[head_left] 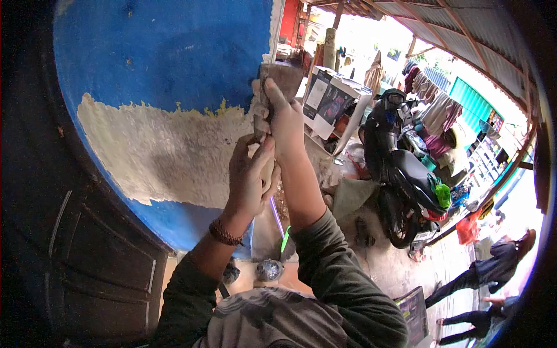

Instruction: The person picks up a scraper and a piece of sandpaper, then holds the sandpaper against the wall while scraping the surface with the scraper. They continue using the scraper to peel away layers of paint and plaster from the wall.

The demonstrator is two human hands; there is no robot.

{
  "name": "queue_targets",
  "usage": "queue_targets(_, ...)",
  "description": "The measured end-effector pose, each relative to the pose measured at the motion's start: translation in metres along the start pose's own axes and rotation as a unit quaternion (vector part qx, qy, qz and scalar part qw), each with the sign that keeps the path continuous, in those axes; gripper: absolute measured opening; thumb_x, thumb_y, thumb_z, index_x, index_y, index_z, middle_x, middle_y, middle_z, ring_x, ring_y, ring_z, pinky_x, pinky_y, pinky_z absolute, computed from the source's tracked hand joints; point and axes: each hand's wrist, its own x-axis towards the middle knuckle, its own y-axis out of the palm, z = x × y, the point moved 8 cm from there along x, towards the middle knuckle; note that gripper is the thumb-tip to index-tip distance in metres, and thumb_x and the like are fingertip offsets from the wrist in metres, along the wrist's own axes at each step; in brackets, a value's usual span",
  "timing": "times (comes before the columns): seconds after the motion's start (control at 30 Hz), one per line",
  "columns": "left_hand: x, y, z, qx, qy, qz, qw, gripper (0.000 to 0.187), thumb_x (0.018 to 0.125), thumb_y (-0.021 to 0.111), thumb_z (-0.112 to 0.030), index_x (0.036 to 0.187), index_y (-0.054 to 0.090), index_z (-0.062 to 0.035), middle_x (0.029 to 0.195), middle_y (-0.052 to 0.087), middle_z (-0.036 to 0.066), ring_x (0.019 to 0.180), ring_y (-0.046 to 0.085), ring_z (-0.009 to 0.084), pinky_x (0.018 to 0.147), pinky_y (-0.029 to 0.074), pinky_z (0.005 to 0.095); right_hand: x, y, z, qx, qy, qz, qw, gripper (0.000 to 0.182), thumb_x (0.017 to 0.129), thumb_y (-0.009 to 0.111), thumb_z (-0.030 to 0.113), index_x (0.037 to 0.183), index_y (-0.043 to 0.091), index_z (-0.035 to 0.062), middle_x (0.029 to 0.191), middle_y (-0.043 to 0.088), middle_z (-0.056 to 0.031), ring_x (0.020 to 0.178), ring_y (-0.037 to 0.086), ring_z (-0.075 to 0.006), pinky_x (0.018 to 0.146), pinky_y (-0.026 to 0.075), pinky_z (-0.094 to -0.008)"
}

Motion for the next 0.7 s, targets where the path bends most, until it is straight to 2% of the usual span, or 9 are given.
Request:
queue_targets(0.1,0.002,0.004,-0.006,-0.021,-0.027,0.004,0.999,0.029,0.091,0.061,-0.029,0.108,0.045,-0.0118,0.077,0.053,0.005,0.044,0.047,0.0088,0.029,0.027,0.0196,0.010,0.009,0.009,0.030,0.011,0.028,0.999,0.028,0.093,0.055,0.029,0.100,0.063,0.0030,0.059,0.047,0.0014,0.040,0.036,-0.0076,0.037,0.026,-0.0222)
queue_targets(0.2,-0.001,0.011,-0.010,-0.056,-0.072,0.010,0.996,0.028,0.091,0.061,-0.028,0.107,0.045,-0.0119,0.077,0.053,0.004,0.044,0.047,0.0088,0.028,0.026,0.0200,0.004,0.006,0.005,0.009,-0.001,0.007,1.000,0.028,0.093,0.054,0.028,0.099,0.063,0.0025,0.058,0.046,0.0019,0.040,0.035,-0.0072,0.036,0.026,-0.0225)
queue_targets(0.37,0.005,0.020,-0.019,-0.054,-0.029,0.003,0.998,0.020,0.093,0.057,-0.028,0.104,0.048,-0.0124,0.079,0.053,0.003,0.043,0.044,0.0083,0.027,0.024,0.0198,0.010,0.004,0.012,-0.019,-0.017,-0.017,1.000,0.026,0.093,0.054,0.027,0.098,0.063,0.0031,0.057,0.044,0.0022,0.039,0.034,-0.0070,0.035,0.026,-0.0224)
queue_targets(0.4,0.005,0.020,-0.020,-0.052,-0.022,0.001,0.998,0.019,0.093,0.056,-0.027,0.103,0.049,-0.0125,0.079,0.053,0.002,0.043,0.043,0.0082,0.027,0.024,0.0198,0.010,0.005,0.013,0.005,0.001,0.000,1.000,0.028,0.093,0.056,0.028,0.096,0.063,0.0021,0.058,0.046,0.0014,0.041,0.037,-0.0079,0.037,0.027,-0.0231)
queue_targets(0.5,0.002,0.011,-0.010,-0.045,-0.061,-0.033,0.997,0.018,0.093,0.056,-0.025,0.103,0.050,-0.0118,0.081,0.053,0.002,0.044,0.043,0.0069,0.027,0.024,0.0188,0.006,0.006,0.004,0.035,0.016,0.021,0.999,0.030,0.093,0.058,0.031,0.094,0.064,0.0013,0.058,0.047,0.0005,0.043,0.039,-0.0090,0.040,0.028,-0.0241)
queue_targets(0.57,-0.006,0.008,-0.005,-0.038,-0.069,-0.047,0.996,0.018,0.093,0.057,-0.025,0.102,0.051,-0.0115,0.080,0.053,0.002,0.043,0.043,0.0069,0.027,0.024,0.0184,0.000,0.002,-0.006,0.030,0.029,-0.001,0.999,0.028,0.093,0.055,0.029,0.098,0.062,0.0026,0.057,0.046,0.0015,0.038,0.034,-0.0077,0.035,0.026,-0.0230)
queue_targets(0.63,-0.003,0.006,-0.007,-0.038,-0.077,-0.065,0.994,0.017,0.093,0.057,-0.025,0.101,0.051,-0.0112,0.079,0.053,0.002,0.043,0.042,0.0069,0.027,0.024,0.0180,0.005,0.003,0.002,-0.002,0.018,-0.008,1.000,0.028,0.093,0.055,0.029,0.099,0.062,0.0024,0.057,0.045,0.0016,0.039,0.035,-0.0076,0.036,0.026,-0.0230)
queue_targets(0.7,0.012,0.019,-0.028,-0.056,-0.052,0.001,0.997,0.032,0.090,0.062,-0.029,0.108,0.045,-0.0085,0.076,0.052,0.006,0.040,0.045,0.0109,0.027,0.025,0.0214,0.021,0.011,0.017,0.009,-0.004,0.009,1.000,0.029,0.091,0.059,0.031,0.090,0.065,0.0022,0.058,0.050,-0.0007,0.042,0.043,-0.0099,0.039,0.032,-0.0254)
